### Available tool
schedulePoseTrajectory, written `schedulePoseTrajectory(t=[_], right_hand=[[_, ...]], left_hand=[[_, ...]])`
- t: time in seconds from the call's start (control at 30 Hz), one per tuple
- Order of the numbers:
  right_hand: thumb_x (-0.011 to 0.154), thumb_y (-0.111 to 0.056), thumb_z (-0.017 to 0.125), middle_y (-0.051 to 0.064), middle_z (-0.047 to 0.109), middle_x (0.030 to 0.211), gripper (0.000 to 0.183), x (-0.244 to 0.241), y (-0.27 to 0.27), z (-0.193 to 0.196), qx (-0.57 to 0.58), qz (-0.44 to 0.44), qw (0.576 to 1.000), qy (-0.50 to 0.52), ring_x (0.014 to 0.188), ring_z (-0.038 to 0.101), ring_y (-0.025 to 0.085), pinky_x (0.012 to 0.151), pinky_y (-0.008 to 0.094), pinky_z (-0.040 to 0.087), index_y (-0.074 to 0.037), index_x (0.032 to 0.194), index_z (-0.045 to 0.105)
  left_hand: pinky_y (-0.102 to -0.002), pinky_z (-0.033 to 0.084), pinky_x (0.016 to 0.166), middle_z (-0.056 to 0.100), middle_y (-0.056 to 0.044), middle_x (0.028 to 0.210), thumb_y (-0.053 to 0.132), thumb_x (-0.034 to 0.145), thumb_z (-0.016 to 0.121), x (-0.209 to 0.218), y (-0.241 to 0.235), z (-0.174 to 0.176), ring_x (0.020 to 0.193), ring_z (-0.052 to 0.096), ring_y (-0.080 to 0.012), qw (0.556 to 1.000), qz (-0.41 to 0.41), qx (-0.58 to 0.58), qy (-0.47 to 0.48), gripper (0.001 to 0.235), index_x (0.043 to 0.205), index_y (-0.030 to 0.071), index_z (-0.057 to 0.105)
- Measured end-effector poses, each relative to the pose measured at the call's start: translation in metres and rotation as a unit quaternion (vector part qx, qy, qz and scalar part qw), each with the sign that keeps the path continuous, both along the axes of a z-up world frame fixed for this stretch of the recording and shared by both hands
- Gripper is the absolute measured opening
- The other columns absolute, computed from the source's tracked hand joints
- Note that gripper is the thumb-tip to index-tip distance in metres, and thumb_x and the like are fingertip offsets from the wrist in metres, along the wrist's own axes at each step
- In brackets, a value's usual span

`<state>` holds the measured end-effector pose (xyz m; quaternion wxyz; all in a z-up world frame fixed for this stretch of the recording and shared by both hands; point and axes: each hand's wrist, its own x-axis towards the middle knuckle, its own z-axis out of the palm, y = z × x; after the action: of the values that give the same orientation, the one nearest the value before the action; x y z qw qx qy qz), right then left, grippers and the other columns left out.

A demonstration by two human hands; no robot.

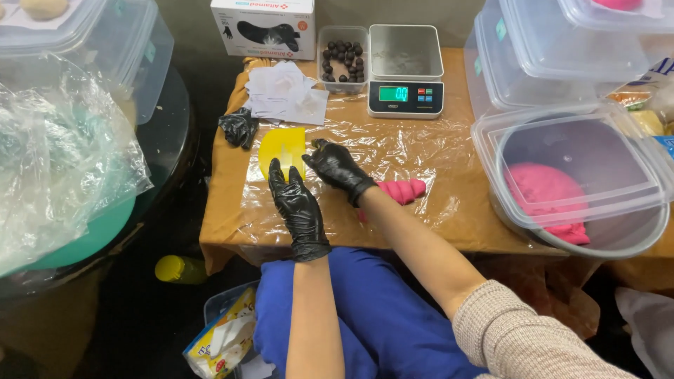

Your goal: Organizing and portioning small pieces of pink dough into containers on a work table.

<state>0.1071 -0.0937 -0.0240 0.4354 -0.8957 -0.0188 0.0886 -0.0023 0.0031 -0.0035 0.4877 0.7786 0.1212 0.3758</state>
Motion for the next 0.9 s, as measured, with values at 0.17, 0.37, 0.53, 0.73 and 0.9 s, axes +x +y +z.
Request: schedulePoseTrajectory(t=[0.17,0.37,0.53,0.73,0.9], right_hand=[[0.093,-0.027,0.072,0.017,0.074,0.113,0.031,-0.05,-0.084,0.013,-0.003,0.025,0.982,-0.187,0.113,0.068,0.038,0.101,0.048,0.053,-0.01,0.119,0.073],[0.102,-0.027,0.071,0.015,0.074,0.105,0.022,-0.106,-0.193,0.0,-0.125,-0.024,0.92,-0.372,0.109,0.069,0.033,0.097,0.043,0.054,-0.008,0.113,0.074],[0.101,-0.022,0.068,0.018,0.069,0.124,0.033,-0.132,-0.183,0.017,-0.057,-0.018,0.949,-0.309,0.123,0.061,0.036,0.109,0.046,0.046,-0.004,0.129,0.068],[0.09,-0.037,0.079,0.013,0.071,0.124,0.052,-0.125,-0.182,0.009,-0.127,0.034,0.912,-0.388,0.123,0.064,0.03,0.107,0.041,0.049,-0.008,0.132,0.068],[0.076,-0.049,0.088,0.012,0.073,0.124,0.072,-0.129,-0.183,0.017,-0.166,0.081,0.898,-0.4,0.125,0.064,0.029,0.11,0.041,0.048,-0.01,0.133,0.069]], left_hand=[[-0.049,0.046,0.113,0.065,-0.03,0.127,-0.009,0.098,0.063,0.005,0.014,-0.032,0.128,0.059,-0.0393,0.96,0.0,0.266,-0.086,0.028,0.125,-0.009,0.066],[-0.038,0.05,0.107,0.069,0.006,0.129,0.044,0.1,0.057,-0.011,-0.037,-0.008,0.128,0.061,-0.0166,0.945,-0.208,0.079,0.241,0.035,0.126,0.024,0.07],[-0.043,0.051,0.106,0.07,-0.008,0.129,0.043,0.1,0.055,-0.021,-0.063,-0.005,0.129,0.061,-0.0265,0.916,-0.24,0.213,0.239,0.044,0.134,0.017,0.066],[-0.043,0.046,0.112,0.065,-0.006,0.137,0.045,0.094,0.063,-0.018,-0.06,-0.007,0.138,0.053,-0.0266,0.879,-0.284,0.299,0.237,0.051,0.138,0.019,0.063],[-0.046,0.05,0.107,0.068,-0.007,0.127,0.038,0.092,0.067,-0.018,-0.061,0.011,0.127,0.06,-0.0311,0.862,-0.295,0.305,0.277,0.051,0.138,0.019,0.063]])
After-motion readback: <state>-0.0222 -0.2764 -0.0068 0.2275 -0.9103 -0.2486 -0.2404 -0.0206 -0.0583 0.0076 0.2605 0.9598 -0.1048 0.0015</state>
